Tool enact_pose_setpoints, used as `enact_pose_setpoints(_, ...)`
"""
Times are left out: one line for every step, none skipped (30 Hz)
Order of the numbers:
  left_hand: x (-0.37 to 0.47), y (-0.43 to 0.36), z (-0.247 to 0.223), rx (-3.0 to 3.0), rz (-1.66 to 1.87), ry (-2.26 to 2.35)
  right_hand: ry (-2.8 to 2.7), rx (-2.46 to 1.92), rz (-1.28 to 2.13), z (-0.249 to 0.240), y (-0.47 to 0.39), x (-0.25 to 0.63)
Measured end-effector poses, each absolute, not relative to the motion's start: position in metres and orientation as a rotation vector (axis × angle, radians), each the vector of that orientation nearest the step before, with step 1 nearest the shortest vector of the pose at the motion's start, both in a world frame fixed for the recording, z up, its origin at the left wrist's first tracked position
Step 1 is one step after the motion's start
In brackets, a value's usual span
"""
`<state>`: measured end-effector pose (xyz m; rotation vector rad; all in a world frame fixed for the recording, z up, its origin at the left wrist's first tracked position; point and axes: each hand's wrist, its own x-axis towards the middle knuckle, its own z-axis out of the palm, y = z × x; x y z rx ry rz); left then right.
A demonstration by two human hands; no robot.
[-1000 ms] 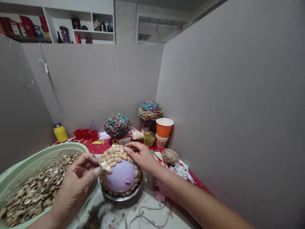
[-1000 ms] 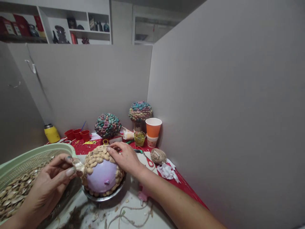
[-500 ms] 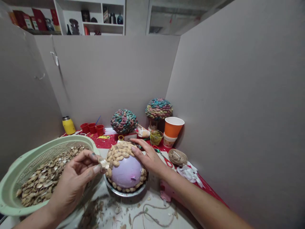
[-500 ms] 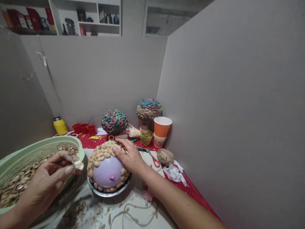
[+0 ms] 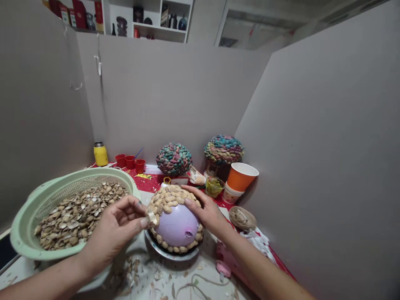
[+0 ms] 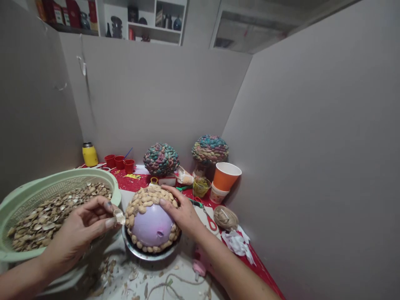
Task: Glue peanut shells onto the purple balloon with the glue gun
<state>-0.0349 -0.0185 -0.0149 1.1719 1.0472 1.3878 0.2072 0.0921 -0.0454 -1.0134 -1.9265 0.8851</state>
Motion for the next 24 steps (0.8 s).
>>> enact_pose_setpoints(-0.034,-0.017,-0.016,1.189,1.389,1.061,-1.918,-1.016,0.89,-0.047,0.093,0.207)
enact_pose_setpoints(-0.032,-0.016,-0.016,1.207,1.39,1.074,-1.91,-1.016,0.896,-0.048,0.094,0.207)
enact_pose_setpoints(-0.031,-0.015,-0.017,1.232,1.387,1.087,-1.903,-1.017,0.902,-0.049,0.094,0.207)
enact_pose_setpoints(-0.029,-0.015,-0.018,1.263,1.379,1.105,-1.898,-1.017,0.908,-0.05,0.095,0.207)
enact_pose_setpoints(-0.028,-0.014,-0.019,1.305,1.364,1.127,-1.895,-1.017,0.913,-0.051,0.095,0.207)
enact_pose_setpoints(-0.026,-0.014,-0.02,1.361,1.347,1.152,-1.893,-1.018,0.916,-0.051,0.095,0.207)
enact_pose_setpoints(-0.025,-0.014,-0.021,1.429,1.332,1.179,-1.892,-1.019,0.919,-0.051,0.095,0.207)
enact_pose_setpoints(-0.023,-0.014,-0.022,1.51,1.323,1.208,-1.892,-1.019,0.922,-0.051,0.095,0.206)
enact_pose_setpoints(-0.022,-0.015,-0.022,1.603,1.321,1.237,-1.892,-1.018,0.925,-0.051,0.094,0.206)
enact_pose_setpoints(-0.021,-0.015,-0.022,1.703,1.324,1.262,-1.891,-1.019,0.927,-0.051,0.094,0.206)
enact_pose_setpoints(-0.02,-0.015,-0.022,1.802,1.332,1.283,-1.89,-1.021,0.928,-0.05,0.093,0.206)
enact_pose_setpoints(-0.018,-0.016,-0.021,1.892,1.342,1.3,-1.889,-1.024,0.927,-0.049,0.093,0.206)
enact_pose_setpoints(-0.017,-0.016,-0.021,1.968,1.349,1.316,-1.889,-1.027,0.925,-0.049,0.092,0.206)
enact_pose_setpoints(-0.016,-0.016,-0.02,2.03,1.354,1.327,-1.889,-1.03,0.922,-0.048,0.091,0.206)
enact_pose_setpoints(-0.015,-0.015,-0.019,2.078,1.354,1.335,-1.889,-1.031,0.918,-0.048,0.091,0.206)
enact_pose_setpoints(-0.013,-0.015,-0.019,2.117,1.351,1.34,-1.89,-1.033,0.914,-0.047,0.09,0.206)
enact_pose_setpoints(-0.012,-0.014,-0.018,2.153,1.341,1.346,-1.891,-1.032,0.911,-0.047,0.09,0.205)
enact_pose_setpoints(-0.01,-0.013,-0.018,2.186,1.323,1.353,-1.89,-1.032,0.908,-0.047,0.09,0.205)
enact_pose_setpoints(-0.009,-0.012,-0.018,2.218,1.301,1.363,-1.89,-1.032,0.907,-0.047,0.09,0.205)
enact_pose_setpoints(-0.008,-0.011,-0.018,2.253,1.278,1.377,-1.888,-1.031,0.907,-0.047,0.09,0.205)
enact_pose_setpoints(-0.007,-0.01,-0.018,2.287,1.254,1.395,-1.886,-1.03,0.908,-0.046,0.09,0.205)
enact_pose_setpoints(-0.006,-0.009,-0.018,2.322,1.23,1.413,-1.885,-1.03,0.91,-0.046,0.09,0.205)
enact_pose_setpoints(-0.006,-0.009,-0.019,2.352,1.211,1.428,-1.883,-1.029,0.912,-0.046,0.09,0.205)
enact_pose_setpoints(-0.006,-0.008,-0.019,2.376,1.198,1.439,-1.883,-1.029,0.914,-0.045,0.09,0.205)
